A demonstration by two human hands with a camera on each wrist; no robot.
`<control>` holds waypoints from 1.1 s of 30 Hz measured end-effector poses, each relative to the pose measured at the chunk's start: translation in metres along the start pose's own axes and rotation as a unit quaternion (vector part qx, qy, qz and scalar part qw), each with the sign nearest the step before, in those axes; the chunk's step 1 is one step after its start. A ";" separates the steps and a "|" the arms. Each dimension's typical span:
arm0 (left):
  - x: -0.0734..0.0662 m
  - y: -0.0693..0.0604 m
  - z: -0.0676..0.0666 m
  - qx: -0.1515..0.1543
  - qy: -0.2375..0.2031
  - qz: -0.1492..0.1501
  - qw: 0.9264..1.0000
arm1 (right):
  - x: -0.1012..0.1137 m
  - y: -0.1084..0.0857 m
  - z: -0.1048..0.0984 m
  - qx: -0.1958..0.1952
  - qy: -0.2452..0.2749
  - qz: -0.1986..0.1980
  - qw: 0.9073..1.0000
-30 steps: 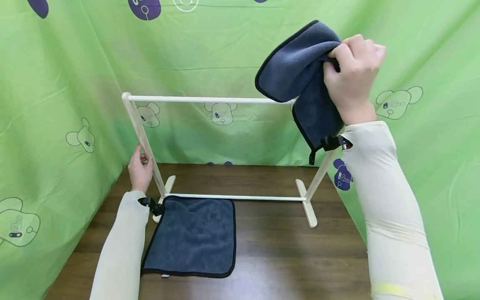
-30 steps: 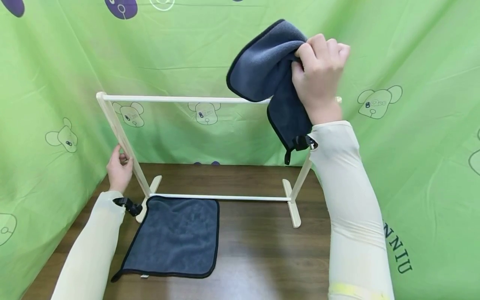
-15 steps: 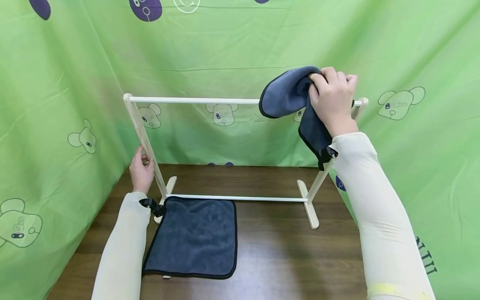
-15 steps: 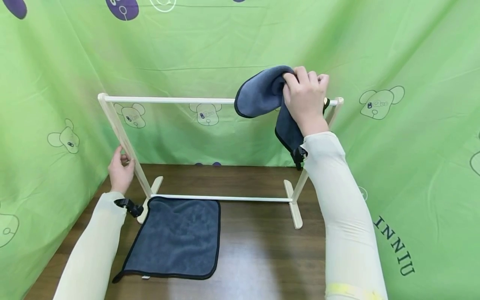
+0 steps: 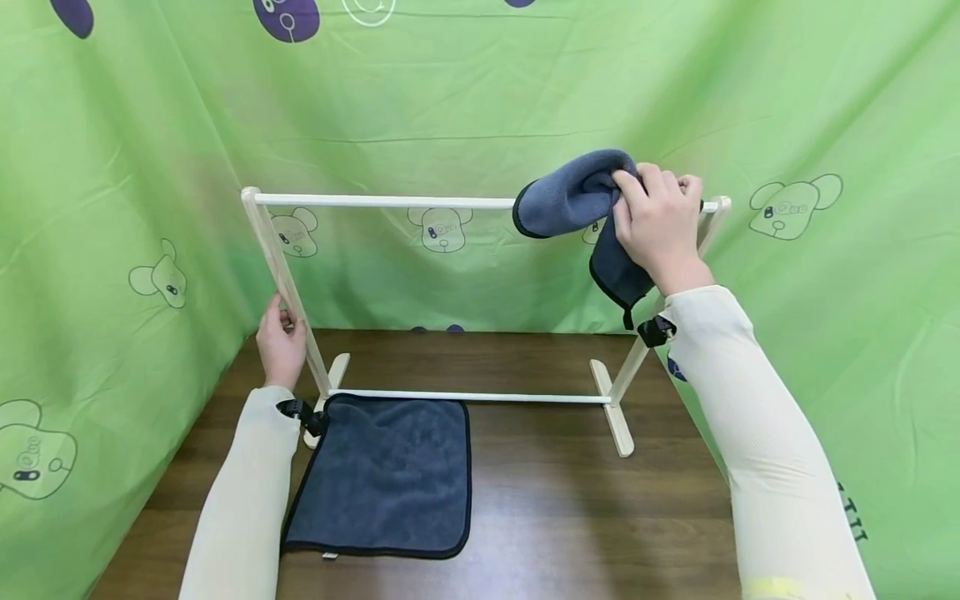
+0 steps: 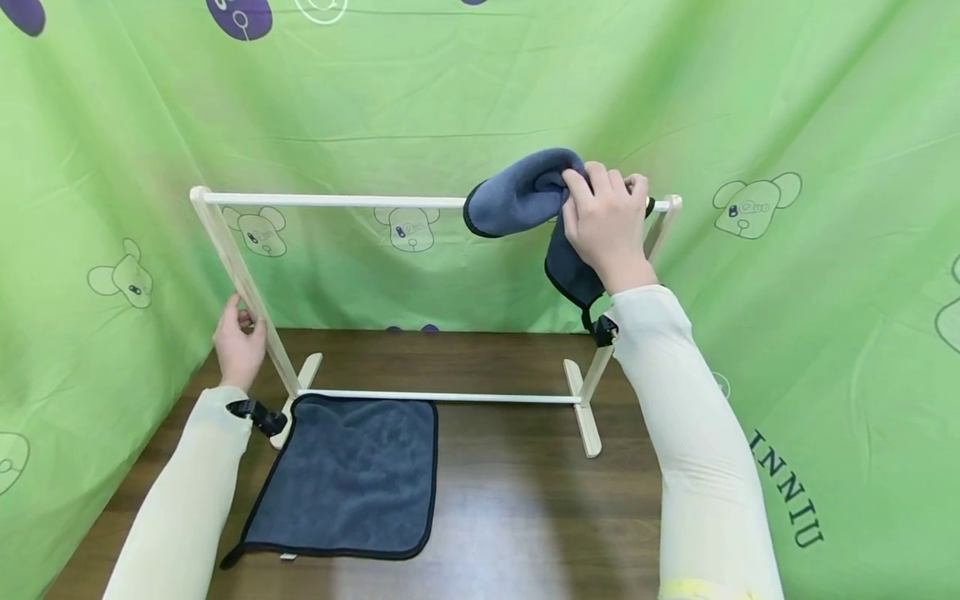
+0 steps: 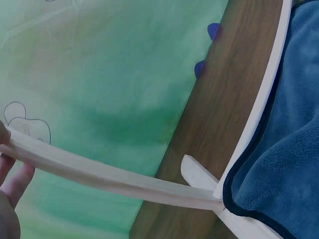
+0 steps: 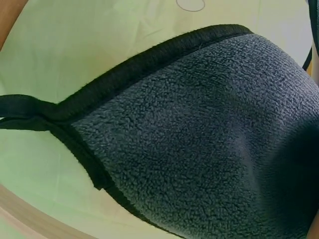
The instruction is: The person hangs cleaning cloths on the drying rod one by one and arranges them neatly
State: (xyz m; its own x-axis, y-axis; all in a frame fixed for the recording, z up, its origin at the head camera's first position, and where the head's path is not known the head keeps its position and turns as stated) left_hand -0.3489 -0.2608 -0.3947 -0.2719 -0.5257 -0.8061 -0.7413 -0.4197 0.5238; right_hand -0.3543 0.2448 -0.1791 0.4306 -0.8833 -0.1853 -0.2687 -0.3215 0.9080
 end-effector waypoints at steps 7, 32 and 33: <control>-0.001 -0.006 0.006 -0.022 -0.003 -0.050 0.998 | 0.000 -0.005 0.002 -0.015 0.004 0.008 1.000; -0.163 -0.068 0.142 0.161 -0.341 -0.077 0.923 | 0.003 -0.008 0.001 -0.037 -0.007 -0.019 0.999; -0.172 -0.070 0.148 0.178 -0.346 -0.069 0.919 | 0.003 -0.008 0.001 -0.037 -0.008 -0.020 0.999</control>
State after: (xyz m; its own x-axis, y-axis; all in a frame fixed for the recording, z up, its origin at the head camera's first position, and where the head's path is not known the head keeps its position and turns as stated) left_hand -0.3408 -0.0314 -0.3334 -0.3931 0.1623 -0.9051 -0.9186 -0.1129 0.3788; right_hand -0.3513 0.2443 -0.1871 0.4256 -0.8761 -0.2265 -0.1881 -0.3305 0.9249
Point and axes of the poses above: each hand's wrist, its own y-axis towards the middle knuckle, its own z-axis out of the palm, x = y × z, the point moved 6 cm from there along y, towards the middle knuckle, and after that the axes turned 1 degree about -y, right-handed, at the moved point
